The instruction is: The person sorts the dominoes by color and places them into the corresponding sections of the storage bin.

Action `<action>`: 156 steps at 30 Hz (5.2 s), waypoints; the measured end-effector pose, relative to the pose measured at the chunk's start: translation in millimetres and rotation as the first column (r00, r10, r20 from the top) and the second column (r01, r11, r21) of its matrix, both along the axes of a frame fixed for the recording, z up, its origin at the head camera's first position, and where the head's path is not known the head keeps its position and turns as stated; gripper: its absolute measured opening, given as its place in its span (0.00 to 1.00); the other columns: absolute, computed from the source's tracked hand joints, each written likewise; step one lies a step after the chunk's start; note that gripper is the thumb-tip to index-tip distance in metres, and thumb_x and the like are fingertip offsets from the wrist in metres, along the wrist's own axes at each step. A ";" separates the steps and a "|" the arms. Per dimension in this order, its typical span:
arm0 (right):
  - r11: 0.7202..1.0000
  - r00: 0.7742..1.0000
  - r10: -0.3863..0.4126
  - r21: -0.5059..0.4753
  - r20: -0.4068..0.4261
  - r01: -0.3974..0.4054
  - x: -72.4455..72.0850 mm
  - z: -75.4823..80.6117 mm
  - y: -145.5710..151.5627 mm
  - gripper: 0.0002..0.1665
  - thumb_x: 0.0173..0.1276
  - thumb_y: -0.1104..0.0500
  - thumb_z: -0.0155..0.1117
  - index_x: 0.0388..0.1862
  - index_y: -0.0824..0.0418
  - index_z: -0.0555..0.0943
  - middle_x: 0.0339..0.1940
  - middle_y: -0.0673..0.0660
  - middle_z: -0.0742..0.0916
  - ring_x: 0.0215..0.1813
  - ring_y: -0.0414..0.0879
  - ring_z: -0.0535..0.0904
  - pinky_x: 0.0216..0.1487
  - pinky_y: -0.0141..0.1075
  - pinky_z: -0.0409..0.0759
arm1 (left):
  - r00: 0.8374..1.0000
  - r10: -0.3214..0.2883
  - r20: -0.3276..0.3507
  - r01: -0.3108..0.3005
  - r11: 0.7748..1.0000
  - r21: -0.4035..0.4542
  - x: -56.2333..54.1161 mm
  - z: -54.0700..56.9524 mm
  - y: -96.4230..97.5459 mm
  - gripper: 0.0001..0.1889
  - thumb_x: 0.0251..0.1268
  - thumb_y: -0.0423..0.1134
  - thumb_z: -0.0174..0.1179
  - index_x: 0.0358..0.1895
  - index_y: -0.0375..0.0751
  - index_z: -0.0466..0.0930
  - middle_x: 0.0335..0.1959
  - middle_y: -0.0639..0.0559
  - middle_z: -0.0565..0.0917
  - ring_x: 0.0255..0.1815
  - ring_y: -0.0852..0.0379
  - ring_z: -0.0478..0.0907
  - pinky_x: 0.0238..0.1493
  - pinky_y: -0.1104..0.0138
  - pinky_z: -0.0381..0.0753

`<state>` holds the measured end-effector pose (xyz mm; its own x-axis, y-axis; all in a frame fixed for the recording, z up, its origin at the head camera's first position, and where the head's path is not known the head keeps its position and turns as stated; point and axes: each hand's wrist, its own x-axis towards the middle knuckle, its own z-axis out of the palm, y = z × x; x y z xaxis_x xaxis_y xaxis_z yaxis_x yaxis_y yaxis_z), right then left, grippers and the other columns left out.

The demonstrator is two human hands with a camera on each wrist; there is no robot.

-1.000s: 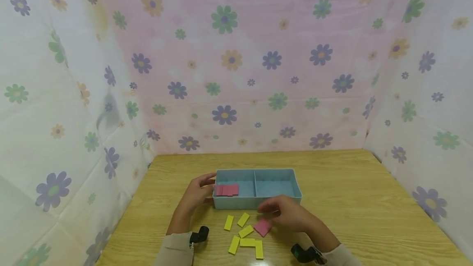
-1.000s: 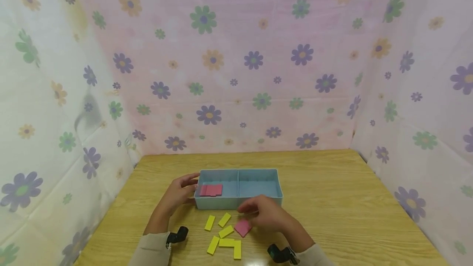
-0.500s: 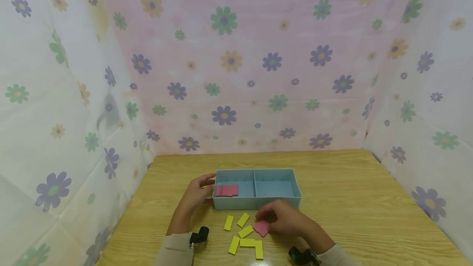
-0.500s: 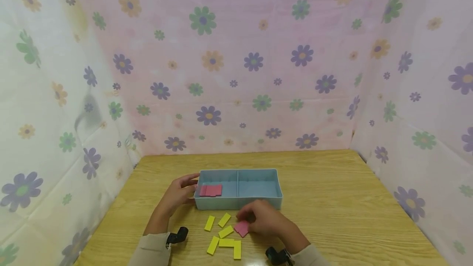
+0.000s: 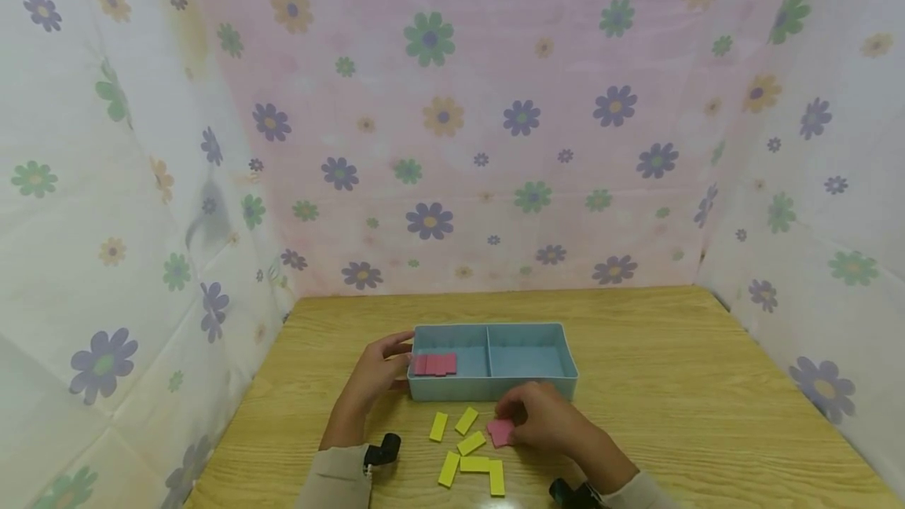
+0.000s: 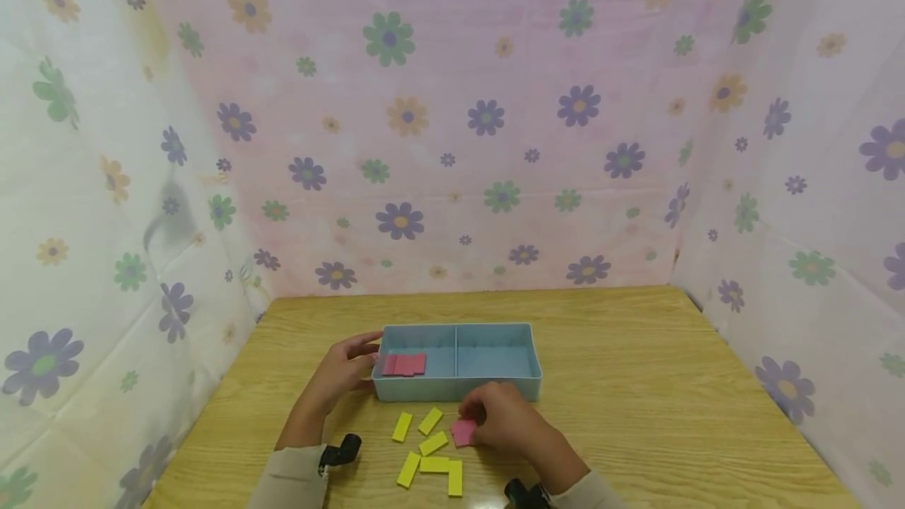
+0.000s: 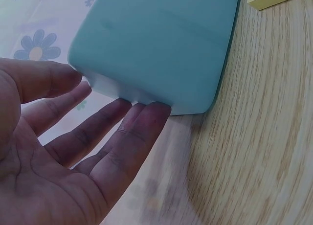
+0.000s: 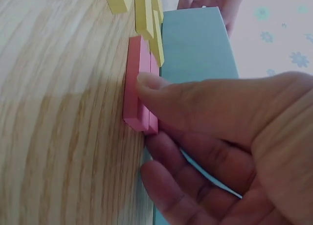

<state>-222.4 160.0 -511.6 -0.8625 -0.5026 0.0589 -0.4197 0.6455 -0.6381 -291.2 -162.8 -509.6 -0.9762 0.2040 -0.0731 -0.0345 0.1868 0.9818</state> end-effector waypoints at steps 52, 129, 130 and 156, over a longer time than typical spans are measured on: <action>0.947 0.957 -0.289 0.144 -0.010 0.288 13.7 15.2 -7.6 0.07 0.57 0.62 0.79 0.33 0.53 0.88 0.26 0.44 0.85 0.31 0.39 0.77 0.29 0.38 0.77 | 1.000 -0.015 -0.015 0.015 1.000 -0.005 -0.9 0.0 -0.7 0.26 0.78 0.33 0.53 0.77 0.41 0.69 0.71 0.31 0.74 0.64 0.36 0.80 0.49 0.49 0.89; 0.937 0.946 -0.299 -0.146 0.129 0.316 -40.7 95.0 -24.9 0.12 0.71 0.63 0.65 0.50 0.55 0.89 0.34 0.50 0.88 0.32 0.44 0.83 0.29 0.38 0.73 | 1.000 0.011 -0.014 -0.011 1.000 -0.029 0.6 1.3 1.9 0.26 0.78 0.34 0.55 0.76 0.43 0.70 0.71 0.33 0.75 0.64 0.37 0.80 0.52 0.47 0.88; 0.939 0.946 -0.299 -0.140 0.129 0.316 -42.1 95.8 -25.8 0.12 0.72 0.63 0.65 0.51 0.55 0.89 0.34 0.50 0.88 0.32 0.44 0.83 0.30 0.38 0.74 | 1.000 0.012 -0.014 -0.012 0.999 -0.030 0.6 1.3 2.0 0.26 0.78 0.34 0.55 0.76 0.43 0.70 0.71 0.33 0.75 0.64 0.37 0.80 0.52 0.47 0.88; 0.913 0.904 -0.327 -0.157 0.275 0.378 -83.4 94.1 -58.7 0.11 0.68 0.65 0.70 0.48 0.67 0.87 0.32 0.58 0.90 0.36 0.55 0.90 0.38 0.45 0.90 | 0.999 0.036 -0.015 -0.036 0.998 -0.048 1.2 1.3 2.8 0.25 0.76 0.34 0.56 0.74 0.45 0.73 0.69 0.34 0.76 0.64 0.36 0.80 0.52 0.46 0.88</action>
<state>-305.8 101.3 -417.5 -0.9814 -0.1624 -0.1024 -0.0083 0.5689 -0.8223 -290.0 -160.1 -508.3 -0.9839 0.1652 -0.0681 -0.0282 0.2330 0.9721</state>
